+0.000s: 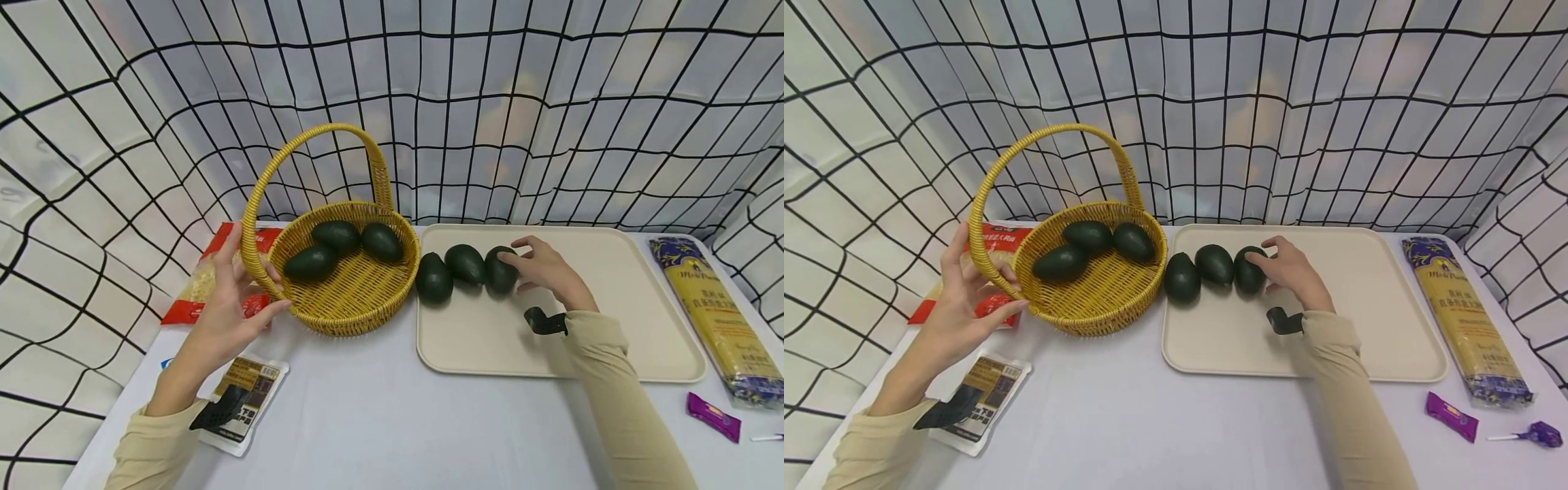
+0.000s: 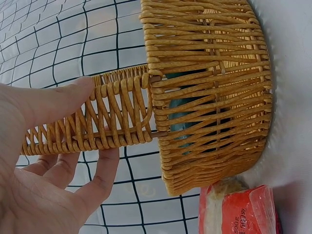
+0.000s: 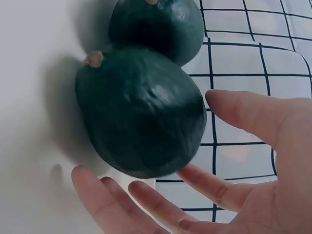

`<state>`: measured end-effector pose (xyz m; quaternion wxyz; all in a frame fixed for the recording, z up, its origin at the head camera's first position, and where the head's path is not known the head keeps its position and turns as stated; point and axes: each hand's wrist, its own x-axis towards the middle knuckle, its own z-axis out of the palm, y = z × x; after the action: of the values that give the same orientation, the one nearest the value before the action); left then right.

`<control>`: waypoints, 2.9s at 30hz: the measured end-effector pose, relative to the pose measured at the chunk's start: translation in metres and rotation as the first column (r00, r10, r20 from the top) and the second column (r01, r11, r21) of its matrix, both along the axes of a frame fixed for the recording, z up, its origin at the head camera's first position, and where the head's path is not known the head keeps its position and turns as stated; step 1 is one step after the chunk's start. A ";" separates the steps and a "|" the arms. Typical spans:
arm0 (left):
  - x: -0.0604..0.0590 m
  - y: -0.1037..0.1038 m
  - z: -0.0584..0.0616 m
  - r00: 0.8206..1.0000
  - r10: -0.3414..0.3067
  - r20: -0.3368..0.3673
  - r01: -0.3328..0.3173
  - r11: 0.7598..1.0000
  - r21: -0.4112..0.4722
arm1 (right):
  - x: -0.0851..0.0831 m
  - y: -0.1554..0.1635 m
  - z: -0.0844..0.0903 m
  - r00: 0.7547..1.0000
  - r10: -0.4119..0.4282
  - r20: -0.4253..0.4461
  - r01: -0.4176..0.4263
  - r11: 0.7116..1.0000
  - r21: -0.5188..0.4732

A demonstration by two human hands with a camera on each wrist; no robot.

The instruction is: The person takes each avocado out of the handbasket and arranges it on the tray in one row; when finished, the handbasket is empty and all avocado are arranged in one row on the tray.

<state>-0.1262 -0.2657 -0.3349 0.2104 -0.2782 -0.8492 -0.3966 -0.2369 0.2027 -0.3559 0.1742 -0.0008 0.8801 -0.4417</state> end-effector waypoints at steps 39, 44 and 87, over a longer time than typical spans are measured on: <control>0.002 -0.001 -0.001 1.000 0.017 0.010 -0.017 1.000 0.014 | -0.028 -0.206 0.006 0.821 0.455 -0.344 -0.385 0.888 0.253; 0.001 0.000 -0.003 1.000 0.015 0.015 -0.015 1.000 0.019 | -0.027 -0.208 0.005 0.806 0.480 -0.347 -0.387 0.870 0.306; 0.007 -0.002 -0.002 0.993 0.108 0.051 -0.107 0.994 -0.033 | 0.007 -0.055 0.087 0.904 0.050 -0.425 -0.076 0.996 -0.044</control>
<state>-0.1193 -0.2678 -0.3365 0.2046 -0.2246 -0.8740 -0.3791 -0.2300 0.1479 -0.2694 -0.0067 -0.1300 0.8829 -0.4512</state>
